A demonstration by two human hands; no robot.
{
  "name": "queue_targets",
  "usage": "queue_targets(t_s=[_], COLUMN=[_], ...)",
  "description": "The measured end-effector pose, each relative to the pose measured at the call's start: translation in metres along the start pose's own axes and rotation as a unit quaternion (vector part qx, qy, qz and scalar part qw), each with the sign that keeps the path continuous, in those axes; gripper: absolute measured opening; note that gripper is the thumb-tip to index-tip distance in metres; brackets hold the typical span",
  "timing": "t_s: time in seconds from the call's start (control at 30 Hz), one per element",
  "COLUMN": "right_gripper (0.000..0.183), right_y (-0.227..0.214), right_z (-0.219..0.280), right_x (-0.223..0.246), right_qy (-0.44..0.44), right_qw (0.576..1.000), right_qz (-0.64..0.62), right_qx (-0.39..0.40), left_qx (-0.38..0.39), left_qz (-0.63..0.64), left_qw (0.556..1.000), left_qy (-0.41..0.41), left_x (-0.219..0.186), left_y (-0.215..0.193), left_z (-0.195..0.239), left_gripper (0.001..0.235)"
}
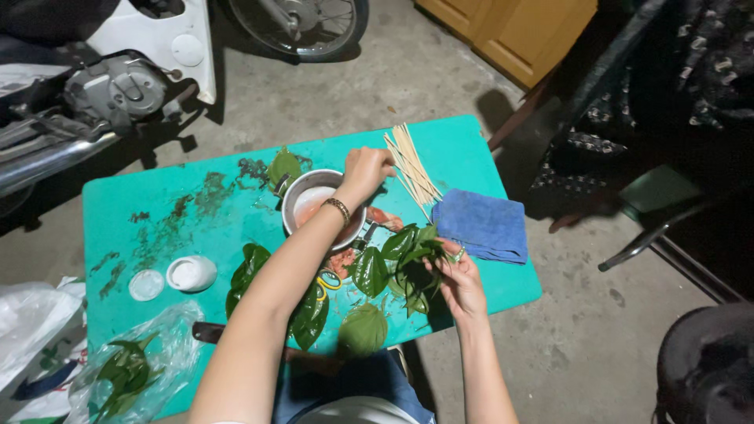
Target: The person folds large green leaves into cone shapes and secures them with wooden skewers. They repeatedly pick up leaves, fold them, and insert skewers to hold the shape, placing finished cones on the table.
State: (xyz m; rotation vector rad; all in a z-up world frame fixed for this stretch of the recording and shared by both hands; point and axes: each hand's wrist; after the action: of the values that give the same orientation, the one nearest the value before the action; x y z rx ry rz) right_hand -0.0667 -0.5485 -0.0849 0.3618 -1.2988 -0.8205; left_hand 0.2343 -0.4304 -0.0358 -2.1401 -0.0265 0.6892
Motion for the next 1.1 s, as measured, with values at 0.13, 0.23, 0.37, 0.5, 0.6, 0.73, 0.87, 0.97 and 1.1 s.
queue_targets(t_s=[0.13,0.23,0.37,0.5,0.6,0.73,0.87,0.97,1.1], right_gripper=[0.049,0.056,0.07,0.081,0.073,0.057,0.058,0.055,0.047], right_y=[-0.013,-0.003,0.026,0.054,0.072,0.078,0.075,0.073,0.077], right_z=[0.0,-0.002,-0.003,-0.001,0.004,0.008,0.021,0.034,0.047], right_x=[-0.001,0.008,0.025,0.033,0.027,0.017,0.002,-0.014,-0.021], right_qy=[0.013,0.013,-0.005,0.038,0.071,0.102,0.13,0.166,0.181], right_qw=[0.998,1.0,0.989,0.989,0.991,0.99,0.97,0.949,0.919], right_qz=[-0.028,-0.018,-0.071,-0.024,-0.018,-0.025,-0.033,-0.016,-0.114], right_qx=[-0.048,-0.022,0.127,0.141,0.109,0.091,0.202,0.269,0.33], left_qx=[-0.034,-0.092,-0.092,-0.088,-0.128,-0.174,-0.147,-0.078,-0.114], left_qz=[0.031,0.126,0.244,0.224,0.17,0.114,0.192,0.604,0.865], left_qw=[0.999,0.987,0.965,0.97,0.976,0.974,0.968,0.784,0.46], left_qy=[-0.027,-0.037,-0.023,0.021,0.053,0.09,0.07,-0.123,-0.168], left_x=[0.002,-0.02,-0.082,-0.137,-0.158,-0.167,-0.152,-0.134,-0.109], left_y=[-0.003,-0.019,-0.043,-0.075,-0.094,-0.101,-0.092,-0.075,-0.084], left_z=[0.002,0.004,0.029,0.069,0.088,0.113,0.137,0.144,0.175], left_gripper=[0.018,0.018,0.021,0.014,0.013,0.014,0.01,0.012,0.013])
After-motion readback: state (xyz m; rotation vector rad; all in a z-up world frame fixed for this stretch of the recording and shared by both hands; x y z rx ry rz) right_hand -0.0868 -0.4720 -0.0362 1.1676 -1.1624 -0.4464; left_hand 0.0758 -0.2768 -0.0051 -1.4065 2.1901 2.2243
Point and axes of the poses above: each hand's wrist, its own z-axis away from the middle knuckle, its own y-axis out of the palm, x = y × z, and after that the axes turned 15 degrees about y, right-handed
